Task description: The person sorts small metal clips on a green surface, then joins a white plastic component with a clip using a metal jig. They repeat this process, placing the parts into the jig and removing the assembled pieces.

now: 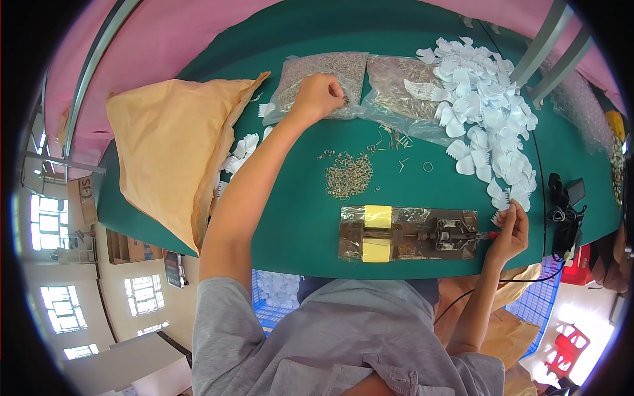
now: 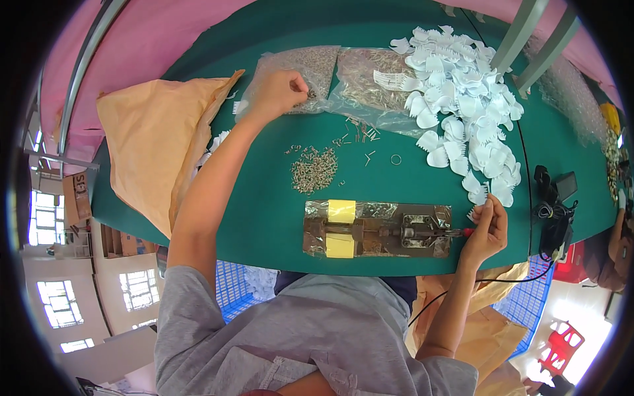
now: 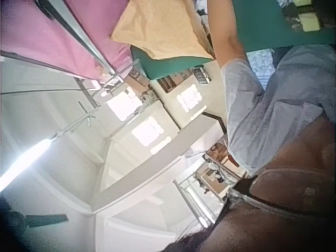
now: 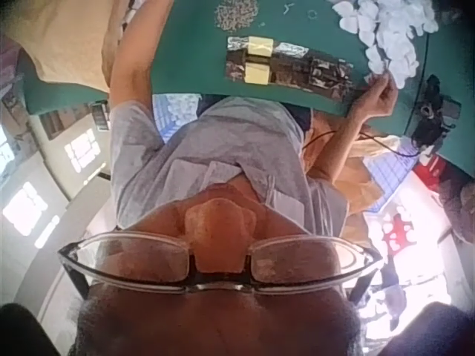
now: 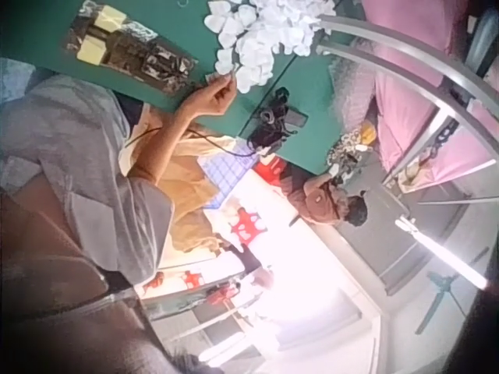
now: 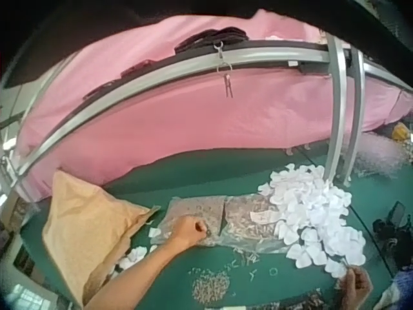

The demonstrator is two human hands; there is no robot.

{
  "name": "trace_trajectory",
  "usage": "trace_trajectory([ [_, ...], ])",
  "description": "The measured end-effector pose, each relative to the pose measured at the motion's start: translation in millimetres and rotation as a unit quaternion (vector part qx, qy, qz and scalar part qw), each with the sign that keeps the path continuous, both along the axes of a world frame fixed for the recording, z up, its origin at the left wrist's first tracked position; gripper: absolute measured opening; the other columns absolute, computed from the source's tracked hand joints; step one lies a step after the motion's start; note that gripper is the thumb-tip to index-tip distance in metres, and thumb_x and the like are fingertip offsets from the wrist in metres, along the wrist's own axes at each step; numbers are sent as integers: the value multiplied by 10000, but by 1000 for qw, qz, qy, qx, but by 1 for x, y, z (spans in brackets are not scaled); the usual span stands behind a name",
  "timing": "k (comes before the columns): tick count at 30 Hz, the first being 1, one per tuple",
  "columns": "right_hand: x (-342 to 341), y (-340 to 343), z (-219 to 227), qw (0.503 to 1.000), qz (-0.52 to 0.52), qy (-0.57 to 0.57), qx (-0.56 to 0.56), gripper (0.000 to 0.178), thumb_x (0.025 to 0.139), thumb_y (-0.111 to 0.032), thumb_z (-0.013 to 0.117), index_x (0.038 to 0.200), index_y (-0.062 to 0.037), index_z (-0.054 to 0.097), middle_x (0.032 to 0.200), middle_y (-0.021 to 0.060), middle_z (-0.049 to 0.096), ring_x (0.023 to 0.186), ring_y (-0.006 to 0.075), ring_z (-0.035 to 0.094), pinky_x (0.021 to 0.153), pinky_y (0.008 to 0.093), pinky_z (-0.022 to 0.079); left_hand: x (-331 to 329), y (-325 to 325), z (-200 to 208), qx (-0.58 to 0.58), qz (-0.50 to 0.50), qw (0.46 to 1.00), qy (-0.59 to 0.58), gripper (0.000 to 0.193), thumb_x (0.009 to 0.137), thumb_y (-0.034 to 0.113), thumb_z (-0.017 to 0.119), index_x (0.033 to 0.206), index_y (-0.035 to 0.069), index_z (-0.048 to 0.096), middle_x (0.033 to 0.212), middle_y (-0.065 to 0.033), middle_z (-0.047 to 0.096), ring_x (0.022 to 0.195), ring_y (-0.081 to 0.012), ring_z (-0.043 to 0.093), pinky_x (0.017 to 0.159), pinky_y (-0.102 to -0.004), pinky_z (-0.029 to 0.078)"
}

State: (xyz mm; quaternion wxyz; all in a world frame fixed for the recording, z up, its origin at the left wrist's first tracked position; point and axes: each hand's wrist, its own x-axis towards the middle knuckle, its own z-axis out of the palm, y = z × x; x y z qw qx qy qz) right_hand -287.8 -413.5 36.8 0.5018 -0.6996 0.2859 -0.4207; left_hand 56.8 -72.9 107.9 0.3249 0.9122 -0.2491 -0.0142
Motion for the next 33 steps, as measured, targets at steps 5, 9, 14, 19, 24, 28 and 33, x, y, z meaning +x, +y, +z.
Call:
trace_trajectory([
  [5,2,-1,-2,1000,5,-11,28,203,1047,-129,669,1187,-13,761,848,-15,689,727,29,582,652,178,463,1,-2,-14,89,-28,994,-65,133,755,50,775,876,16,732,825,-125,747,764,-249,725,720,-362,559],
  [9,1,-2,0,1000,10,-1,18,197,1042,-131,678,1178,-20,765,839,-20,684,722,30,579,652,177,458,4,-2,-23,71,-50,992,-93,124,796,16,758,917,4,733,850,-139,752,802,-272,737,734,-385,564],
  [14,4,-3,2,1000,4,2,6,191,1035,-136,688,1165,-26,774,832,-25,684,718,30,580,652,176,453,3,5,-21,62,-48,994,-80,151,830,21,708,960,43,782,943,-192,759,908,-373,737,815,-454,581],
  [19,5,-3,0,1000,12,-18,9,192,1033,-144,690,1162,-33,778,824,-30,690,718,29,597,652,180,466,-11,7,-7,37,-36,997,-60,180,844,16,711,1000,50,793,944,-181,774,892,-324,760,809,-409,592],
  [24,5,-5,-1,999,18,-30,8,198,1031,-158,697,1160,-33,780,814,-29,692,713,31,604,647,183,478,-32,19,6,-26,-22,999,-32,162,846,4,727,995,31,784,921,-140,783,859,-241,763,785,-351,591],
  [28,6,-8,0,999,28,-37,-5,190,1032,-127,691,1157,-4,765,826,1,708,715,37,619,635,191,495,-54,30,25,-59,-5,997,-50,138,834,8,767,970,25,780,889,-93,781,809,-167,737,764,-314,585],
  [33,6,-7,-3,997,47,-54,15,193,1029,-119,692,1160,5,762,828,12,710,719,42,617,630,199,490,-87,29,19,-101,-5,993,-63,182,857,74,792,1032,37,760,906,-81,767,818,-156,718,756,-303,575],
])
